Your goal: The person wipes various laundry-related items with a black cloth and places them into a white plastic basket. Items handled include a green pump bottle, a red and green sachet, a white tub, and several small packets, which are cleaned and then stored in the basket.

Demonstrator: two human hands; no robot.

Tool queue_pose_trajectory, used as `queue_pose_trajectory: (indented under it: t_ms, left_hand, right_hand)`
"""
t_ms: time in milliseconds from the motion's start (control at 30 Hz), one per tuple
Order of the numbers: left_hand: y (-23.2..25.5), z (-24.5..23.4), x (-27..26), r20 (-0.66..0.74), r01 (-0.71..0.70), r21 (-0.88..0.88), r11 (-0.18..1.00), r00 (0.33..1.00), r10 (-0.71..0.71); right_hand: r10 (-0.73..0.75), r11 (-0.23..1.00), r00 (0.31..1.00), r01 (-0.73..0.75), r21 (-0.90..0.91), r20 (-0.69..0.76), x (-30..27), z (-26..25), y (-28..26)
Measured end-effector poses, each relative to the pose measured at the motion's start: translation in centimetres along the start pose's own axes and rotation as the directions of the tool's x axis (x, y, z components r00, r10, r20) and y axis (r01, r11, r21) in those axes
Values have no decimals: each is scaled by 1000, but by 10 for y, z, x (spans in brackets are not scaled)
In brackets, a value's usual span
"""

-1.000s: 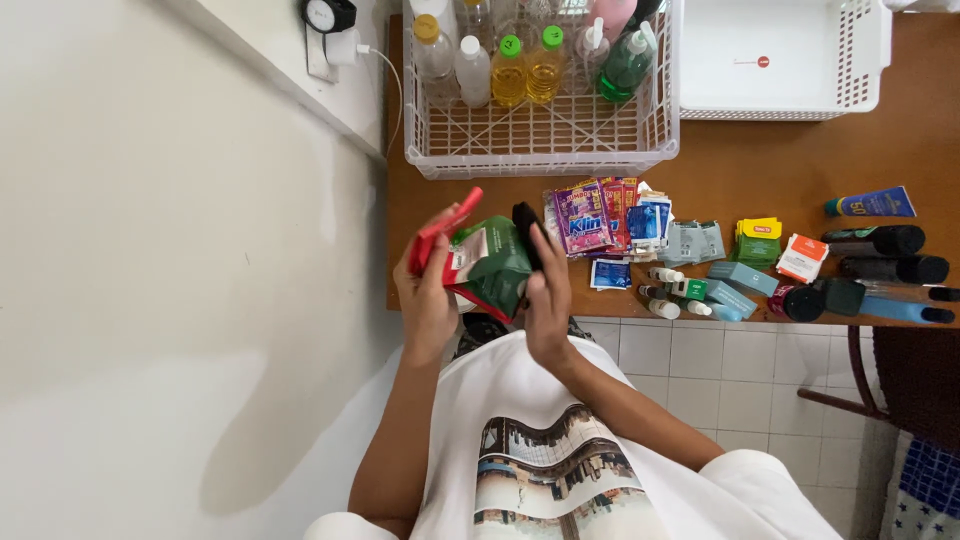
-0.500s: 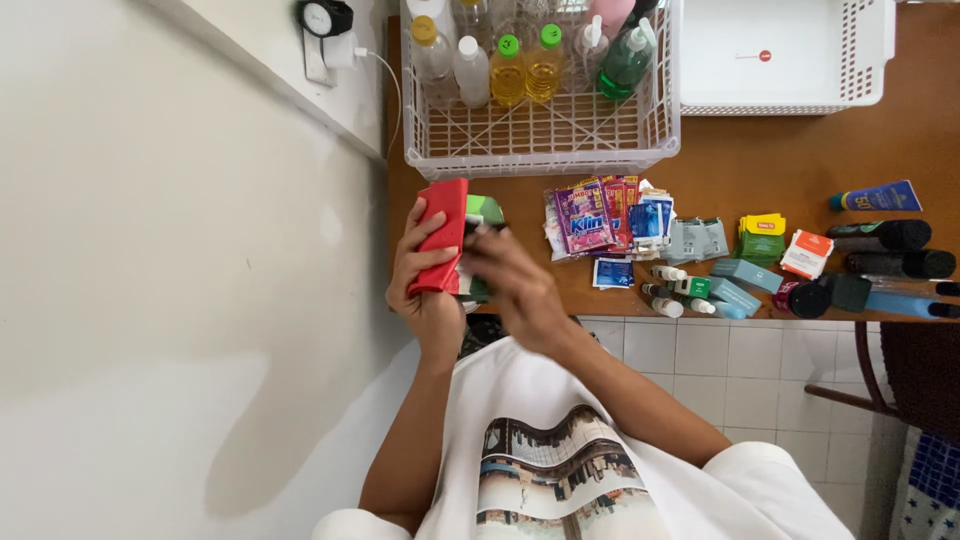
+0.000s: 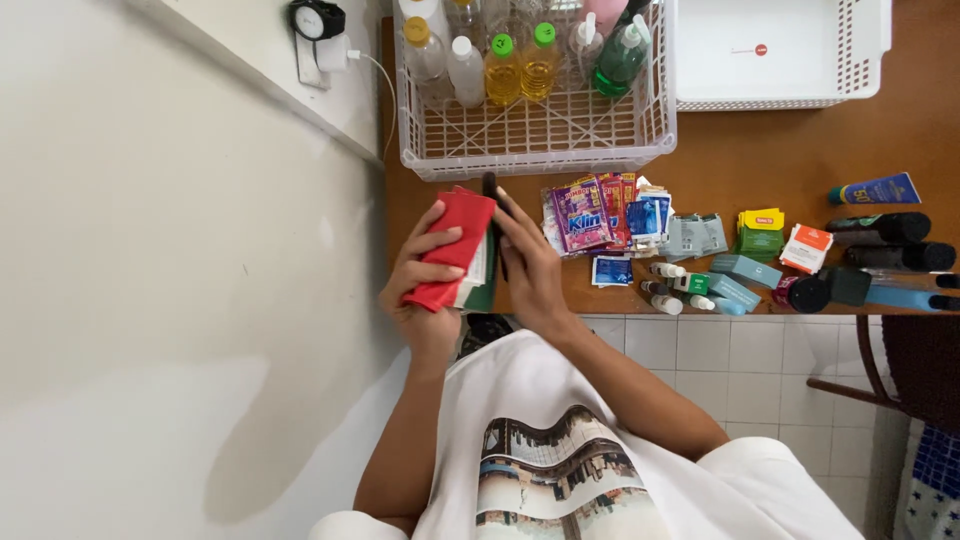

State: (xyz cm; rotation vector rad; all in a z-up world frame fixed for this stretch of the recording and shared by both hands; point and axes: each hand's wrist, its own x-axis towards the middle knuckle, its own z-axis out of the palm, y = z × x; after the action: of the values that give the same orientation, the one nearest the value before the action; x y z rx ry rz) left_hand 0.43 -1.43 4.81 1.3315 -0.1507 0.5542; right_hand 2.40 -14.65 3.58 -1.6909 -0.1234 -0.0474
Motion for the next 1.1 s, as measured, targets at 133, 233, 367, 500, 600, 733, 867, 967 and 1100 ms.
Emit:
queue_pose_trajectory:
  t_ms: [133, 233, 367, 500, 600, 733, 867, 967, 1100]
  left_hand:
    - [5, 4, 4, 17, -22, 97, 995, 1000, 21]
    - [1, -5, 7, -30, 17, -17, 1000, 999, -17]
    - [8, -13, 7, -78, 72, -230, 971, 993, -92]
    - [14, -5, 4, -68, 42, -257, 965, 996, -62]
    - [8, 2, 11, -119, -42, -111, 993, 993, 28]
    - [1, -11, 8, -152, -71, -37, 997, 986, 64]
    - [4, -24, 2, -54, 36, -226, 973, 997, -49]
    - [5, -26, 0, 54, 122, -297, 947, 992, -111]
    - [5, -33, -5, 135, 188, -303, 934, 979, -153]
  right_hand:
    - [-210, 966, 973, 221, -132, 96, -34, 20, 3]
    - [-432, 879, 875, 463, -113, 220, -40, 11, -5]
    - [-232, 969, 971, 236, -74, 63, -34, 6, 34]
    - [431, 386, 864, -439, 812, 262, -12, 9, 15]
    - [529, 207, 706, -646, 735, 471, -35, 24, 21]
    - [534, 298, 701, -680, 670, 474, -41, 14, 9]
    - [227, 954, 974, -220, 204, -11, -12, -8, 13]
    - [15, 1000, 999, -14, 17, -45, 2, -11, 22]
    - [145, 899, 989, -129, 418, -7, 22, -13, 11]
